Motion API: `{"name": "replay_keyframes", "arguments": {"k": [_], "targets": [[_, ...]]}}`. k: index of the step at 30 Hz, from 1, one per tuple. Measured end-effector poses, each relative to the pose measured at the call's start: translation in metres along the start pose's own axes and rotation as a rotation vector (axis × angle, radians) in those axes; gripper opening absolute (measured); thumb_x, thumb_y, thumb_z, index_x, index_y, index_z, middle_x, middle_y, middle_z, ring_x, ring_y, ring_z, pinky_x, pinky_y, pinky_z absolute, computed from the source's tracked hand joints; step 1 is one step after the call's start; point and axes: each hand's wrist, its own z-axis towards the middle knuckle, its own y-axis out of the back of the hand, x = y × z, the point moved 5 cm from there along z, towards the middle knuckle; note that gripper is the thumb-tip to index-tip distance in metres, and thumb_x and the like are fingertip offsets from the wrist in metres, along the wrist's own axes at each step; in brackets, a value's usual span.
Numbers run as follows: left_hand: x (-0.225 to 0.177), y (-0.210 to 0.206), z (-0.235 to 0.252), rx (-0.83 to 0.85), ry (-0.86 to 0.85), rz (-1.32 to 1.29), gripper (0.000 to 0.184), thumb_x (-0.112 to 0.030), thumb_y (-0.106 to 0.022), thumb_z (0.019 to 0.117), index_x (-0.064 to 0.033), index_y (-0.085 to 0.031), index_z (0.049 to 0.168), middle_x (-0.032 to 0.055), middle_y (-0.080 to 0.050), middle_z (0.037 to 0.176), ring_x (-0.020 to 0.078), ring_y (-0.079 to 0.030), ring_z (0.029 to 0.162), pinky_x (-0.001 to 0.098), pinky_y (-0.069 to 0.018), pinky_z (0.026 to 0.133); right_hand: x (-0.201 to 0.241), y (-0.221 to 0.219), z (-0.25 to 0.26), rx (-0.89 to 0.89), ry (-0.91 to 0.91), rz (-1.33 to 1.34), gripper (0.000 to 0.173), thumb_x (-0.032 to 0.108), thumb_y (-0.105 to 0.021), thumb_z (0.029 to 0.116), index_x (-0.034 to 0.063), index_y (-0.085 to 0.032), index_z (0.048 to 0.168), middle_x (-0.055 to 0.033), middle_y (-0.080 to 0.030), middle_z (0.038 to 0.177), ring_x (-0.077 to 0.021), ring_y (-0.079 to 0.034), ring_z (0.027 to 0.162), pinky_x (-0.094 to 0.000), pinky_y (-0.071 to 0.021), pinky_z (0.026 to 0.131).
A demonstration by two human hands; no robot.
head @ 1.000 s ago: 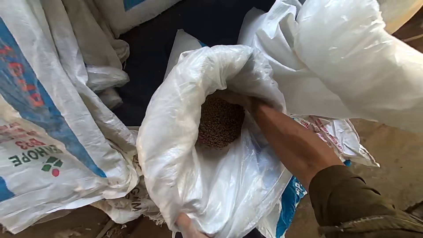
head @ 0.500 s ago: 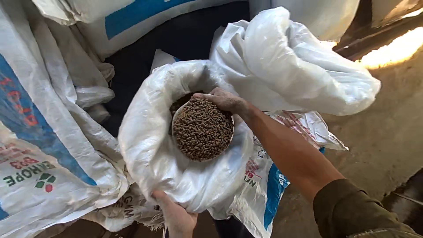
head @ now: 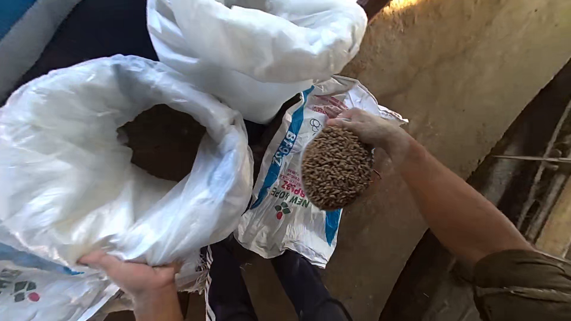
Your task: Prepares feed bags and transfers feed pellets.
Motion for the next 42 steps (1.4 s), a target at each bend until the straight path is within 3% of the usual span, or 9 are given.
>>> {"name": "replay_keyframes", "arguments": {"k": [4, 10, 15, 19, 25, 29, 32, 36, 42], "targets": [[0.006, 0.008, -0.001, -0.051, -0.04, 0.021, 0.071, -0.059, -0.004, 0.1066, -0.0147, -0.036, 0.152, 0.0087, -0.058, 0.14, 0.0207, -0.059, 0.126, 0.0498, -0.0528, 0.102, -0.14, 0.007, -0.015, -0.155, -0.319, -0.073, 0.067, 0.06, -0.047, 0.1036, -0.0016, -0.072, 0.096, -0.0228, -0.069, 0.091, -0.0378, -0.067, 0.088, -0.0649, -0.0498, 0.084], [0.015, 0.013, -0.009, -0.077, -0.104, 0.066, 0.063, -0.051, -0.006, 0.1095, -0.0127, -0.038, 0.149, 0.0085, -0.061, 0.133, 0.0198, -0.062, 0.119, 0.0483, -0.0548, 0.098, -0.271, -0.051, 0.016, -0.371, -0.526, -0.204, 0.068, 0.062, -0.05, 0.1014, -0.0021, -0.069, 0.112, -0.0302, -0.068, 0.107, -0.0488, -0.066, 0.106, -0.0688, -0.0499, 0.09], [0.02, 0.015, -0.013, -0.064, -0.122, 0.055, 0.064, -0.05, -0.004, 0.1095, -0.0108, -0.038, 0.147, 0.0093, -0.061, 0.132, 0.0203, -0.063, 0.119, 0.0486, -0.0549, 0.098, -0.301, -0.106, 0.025, -0.612, -0.526, -0.34, 0.052, 0.005, -0.061, 0.096, -0.0062, -0.046, 0.144, -0.0354, -0.045, 0.141, -0.0518, -0.045, 0.134, -0.0611, -0.0429, 0.108], [0.017, 0.011, -0.016, -0.032, -0.108, 0.029, 0.068, -0.055, -0.004, 0.1076, -0.0124, -0.037, 0.149, 0.0089, -0.061, 0.135, 0.0205, -0.062, 0.122, 0.0481, -0.0543, 0.1, -0.296, -0.111, -0.002, -0.778, -0.524, -0.284, 0.065, 0.003, -0.066, 0.089, 0.0025, -0.043, 0.15, -0.0367, -0.038, 0.15, -0.0553, -0.035, 0.141, -0.0706, -0.0331, 0.11], [0.011, 0.0, -0.02, -0.047, -0.023, -0.036, 0.066, -0.061, -0.01, 0.1057, -0.0169, -0.043, 0.142, 0.0007, -0.067, 0.122, 0.0128, -0.067, 0.112, 0.0403, -0.0607, 0.09, -0.124, -0.08, -0.075, -1.058, -0.014, -0.3, 0.052, 0.006, -0.059, 0.0941, -0.0159, -0.046, 0.139, -0.0387, -0.05, 0.139, -0.0495, -0.05, 0.132, -0.0556, -0.0422, 0.113], [0.009, 0.001, -0.019, -0.084, 0.11, -0.122, 0.069, -0.069, -0.019, 0.1019, -0.0164, -0.045, 0.138, 0.0005, -0.071, 0.112, 0.0132, -0.071, 0.103, 0.0401, -0.0638, 0.082, 0.083, -0.128, -0.074, -0.766, 0.649, -0.225, 0.042, 0.011, -0.048, 0.1009, -0.0022, -0.047, 0.141, -0.0182, -0.061, 0.131, -0.0135, -0.06, 0.123, -0.0258, -0.048, 0.107], [0.011, 0.006, -0.02, -0.099, 0.234, -0.158, 0.068, -0.072, -0.031, 0.0987, -0.0156, -0.047, 0.134, -0.0004, -0.073, 0.105, 0.0122, -0.073, 0.096, 0.038, -0.0643, 0.077, 0.197, -0.201, 0.023, -0.39, 0.808, -0.326, 0.047, -0.001, -0.062, 0.0885, -0.0054, -0.059, 0.135, -0.0246, -0.068, 0.115, -0.0351, -0.068, 0.106, -0.0469, -0.0567, 0.092], [0.01, 0.019, -0.023, -0.087, 0.277, -0.296, 0.062, -0.074, -0.069, 0.0781, -0.0224, -0.066, 0.112, -0.0009, -0.076, 0.096, 0.0115, -0.075, 0.087, 0.0353, -0.0646, 0.073, 0.268, -0.294, 0.217, -0.074, 0.735, -0.63, 0.043, 0.0, -0.063, 0.0925, -0.0044, -0.058, 0.135, -0.0291, -0.062, 0.128, -0.0487, -0.059, 0.122, -0.0636, -0.0496, 0.096], [-0.035, 0.04, -0.011, -0.074, 0.038, -0.287, 0.026, -0.035, -0.051, 0.1053, -0.0313, -0.077, 0.108, -0.018, -0.076, 0.103, -0.0101, -0.067, 0.101, 0.0127, -0.0534, 0.09, 0.319, -0.326, 0.288, -0.064, 0.584, -0.582, 0.038, 0.021, -0.063, 0.1009, -0.0107, -0.066, 0.121, -0.0329, -0.065, 0.124, -0.047, -0.059, 0.124, -0.0615, -0.0416, 0.107]]}}
